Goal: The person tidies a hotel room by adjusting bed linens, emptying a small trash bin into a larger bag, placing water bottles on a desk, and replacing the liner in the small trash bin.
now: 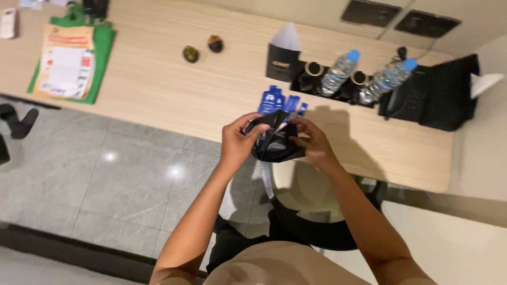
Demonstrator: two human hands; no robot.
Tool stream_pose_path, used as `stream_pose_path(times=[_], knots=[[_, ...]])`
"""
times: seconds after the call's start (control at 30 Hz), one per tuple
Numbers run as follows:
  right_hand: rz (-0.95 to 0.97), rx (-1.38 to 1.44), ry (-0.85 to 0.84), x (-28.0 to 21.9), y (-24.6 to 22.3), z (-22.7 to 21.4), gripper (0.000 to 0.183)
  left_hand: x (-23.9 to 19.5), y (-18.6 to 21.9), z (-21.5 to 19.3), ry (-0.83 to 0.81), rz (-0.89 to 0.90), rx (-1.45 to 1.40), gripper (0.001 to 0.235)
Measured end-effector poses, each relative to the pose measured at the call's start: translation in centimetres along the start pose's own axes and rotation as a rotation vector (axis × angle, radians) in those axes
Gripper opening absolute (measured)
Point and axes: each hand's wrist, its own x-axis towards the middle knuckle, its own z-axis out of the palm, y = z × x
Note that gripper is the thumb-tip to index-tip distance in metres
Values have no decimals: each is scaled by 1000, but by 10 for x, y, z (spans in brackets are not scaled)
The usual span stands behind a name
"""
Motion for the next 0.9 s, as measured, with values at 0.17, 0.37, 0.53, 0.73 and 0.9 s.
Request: stream_pose_path(times=[0.17, 0.37, 0.53, 0.73, 0.9], knots=[[-51, -213, -175, 34, -34, 144, 54, -17, 5, -198, 447, 8, -362, 18], [-395, -437, -458, 59, -58, 358, 60, -79, 4, -375, 620, 68, -369, 17], [-425, -62, -874, 87, -70, 517, 82, -117, -5, -462, 687, 226, -292, 11], [-210, -7, -1145, 131, -65, 642, 72, -152, -3, -573, 905, 135, -144, 13], [-493, -143, -916, 224, -68, 763, 9, -174, -22, -702, 1001, -56, 187, 20]])
